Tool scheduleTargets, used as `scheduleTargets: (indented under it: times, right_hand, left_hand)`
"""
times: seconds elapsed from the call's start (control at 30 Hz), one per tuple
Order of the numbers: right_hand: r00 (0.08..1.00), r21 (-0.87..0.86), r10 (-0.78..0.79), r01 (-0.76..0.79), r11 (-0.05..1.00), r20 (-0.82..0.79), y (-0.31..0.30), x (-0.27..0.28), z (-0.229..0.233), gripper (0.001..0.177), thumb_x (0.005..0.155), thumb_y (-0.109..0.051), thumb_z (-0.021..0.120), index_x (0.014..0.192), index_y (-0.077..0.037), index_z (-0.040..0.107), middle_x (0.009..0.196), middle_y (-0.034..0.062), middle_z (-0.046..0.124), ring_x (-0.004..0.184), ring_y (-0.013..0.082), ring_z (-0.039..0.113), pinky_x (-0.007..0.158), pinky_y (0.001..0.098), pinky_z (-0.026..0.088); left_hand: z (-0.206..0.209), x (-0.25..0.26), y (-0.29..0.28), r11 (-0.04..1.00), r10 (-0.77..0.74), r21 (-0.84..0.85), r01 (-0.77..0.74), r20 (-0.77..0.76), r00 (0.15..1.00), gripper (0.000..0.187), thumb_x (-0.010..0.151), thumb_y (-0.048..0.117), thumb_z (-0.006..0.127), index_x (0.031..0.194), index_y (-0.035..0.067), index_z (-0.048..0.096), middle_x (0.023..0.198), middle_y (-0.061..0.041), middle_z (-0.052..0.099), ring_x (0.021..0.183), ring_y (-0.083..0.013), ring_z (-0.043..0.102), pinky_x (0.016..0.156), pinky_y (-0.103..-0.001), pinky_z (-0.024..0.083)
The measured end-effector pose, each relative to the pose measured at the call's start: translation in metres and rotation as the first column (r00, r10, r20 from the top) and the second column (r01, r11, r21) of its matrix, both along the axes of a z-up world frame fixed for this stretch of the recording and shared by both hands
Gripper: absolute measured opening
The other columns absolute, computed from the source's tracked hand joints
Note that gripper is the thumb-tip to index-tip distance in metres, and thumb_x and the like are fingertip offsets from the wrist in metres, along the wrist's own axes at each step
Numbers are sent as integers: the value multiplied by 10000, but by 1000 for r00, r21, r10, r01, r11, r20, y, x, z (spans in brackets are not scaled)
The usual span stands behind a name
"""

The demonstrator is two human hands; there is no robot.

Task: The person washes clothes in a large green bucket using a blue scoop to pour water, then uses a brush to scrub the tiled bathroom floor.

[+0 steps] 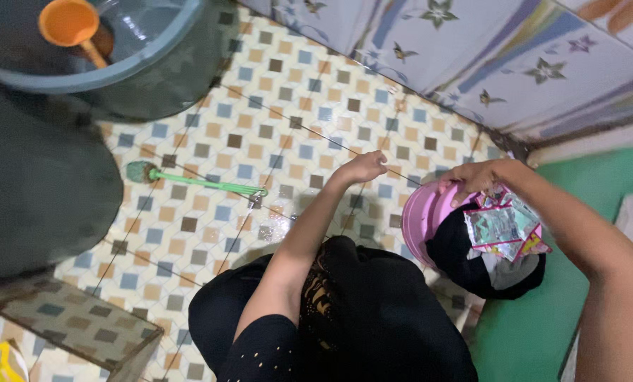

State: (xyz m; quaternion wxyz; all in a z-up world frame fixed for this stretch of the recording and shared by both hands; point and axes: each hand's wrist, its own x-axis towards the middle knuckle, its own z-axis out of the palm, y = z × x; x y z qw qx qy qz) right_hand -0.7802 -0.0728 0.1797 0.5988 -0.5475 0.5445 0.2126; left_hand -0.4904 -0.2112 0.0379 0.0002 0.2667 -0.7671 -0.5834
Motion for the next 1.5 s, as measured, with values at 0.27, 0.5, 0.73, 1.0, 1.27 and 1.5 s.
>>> scheduleTargets:
  times: [0.27, 0.5, 0.73, 1.0, 1.27, 1.5]
  right_hand:
    - [985, -61, 134, -142, 988, -111, -105, 63, 15, 643, 754, -279, 881, 1334, -205, 613, 1304, 60, 693, 1233, 218, 609, 1068, 392, 472]
    - [853, -292, 395, -495, 818, -341, -199, 161, 56, 437, 849, -264, 785, 1284, -266, 743, 1290, 35, 693, 1292, 256, 567, 1122, 566, 285]
    - [993, -955, -117, 67, 287, 34, -171, 161, 107, 449, 937, -325, 757, 1330, -123, 677, 1388, 150, 628, 1308, 332, 565, 1122, 443, 439]
    - [514, -877, -857, 428, 220, 36, -2, 13, -18, 527, 1122, -444, 550, 1423, -11, 570, 1242, 313, 633, 1156, 443, 604, 1006, 486, 452]
    - [80, -208, -926, 978, 2, 369, -33, 16, -63, 328, 1044, -219, 497, 1339, -156, 625, 1115, 36, 669, 820, 197, 596, 552, 312, 414]
    - [-38, 20, -875, 999, -33, 482, -138, 66, -100, 238, 1039, -192, 561, 1249, -175, 673, 1027, -15, 619, 822, 132, 586, 463, 302, 452]
  left_hand:
    - [60, 39, -16, 915, 147, 361, -181, 121, 982, 736, 788, 454, 691, 1403, 75, 552, 1175, -169, 730, 943, -277, 645, 667, -410, 518]
    - [51, 37, -24, 817, 338, 535, -215, -143, 930, 829, 853, 421, 701, 1533, 57, 397, 1153, -125, 698, 689, -241, 501, 561, -394, 437]
    - [73, 50, -30, 618, 530, 675, -404, 22, 848, 573, 929, 405, 612, 1434, 167, 487, 998, -35, 674, 681, -105, 647, 550, -325, 553]
    - [32, 25, -27, 719, 637, 397, -571, -49, 769, 435, 934, 401, 651, 1199, 57, 675, 753, -63, 676, 582, -169, 613, 516, -336, 506]
    - [-37, 24, -71, 642, 767, 80, -763, -42, 641, 481, 950, 436, 632, 1204, 35, 709, 1106, -181, 733, 1031, -327, 676, 904, -437, 522]
    - [-18, 121, -144, 272, 956, 204, -940, -169, 240, 431, 969, 361, 539, 1229, 47, 677, 1178, -166, 718, 1101, -354, 662, 958, -453, 494]
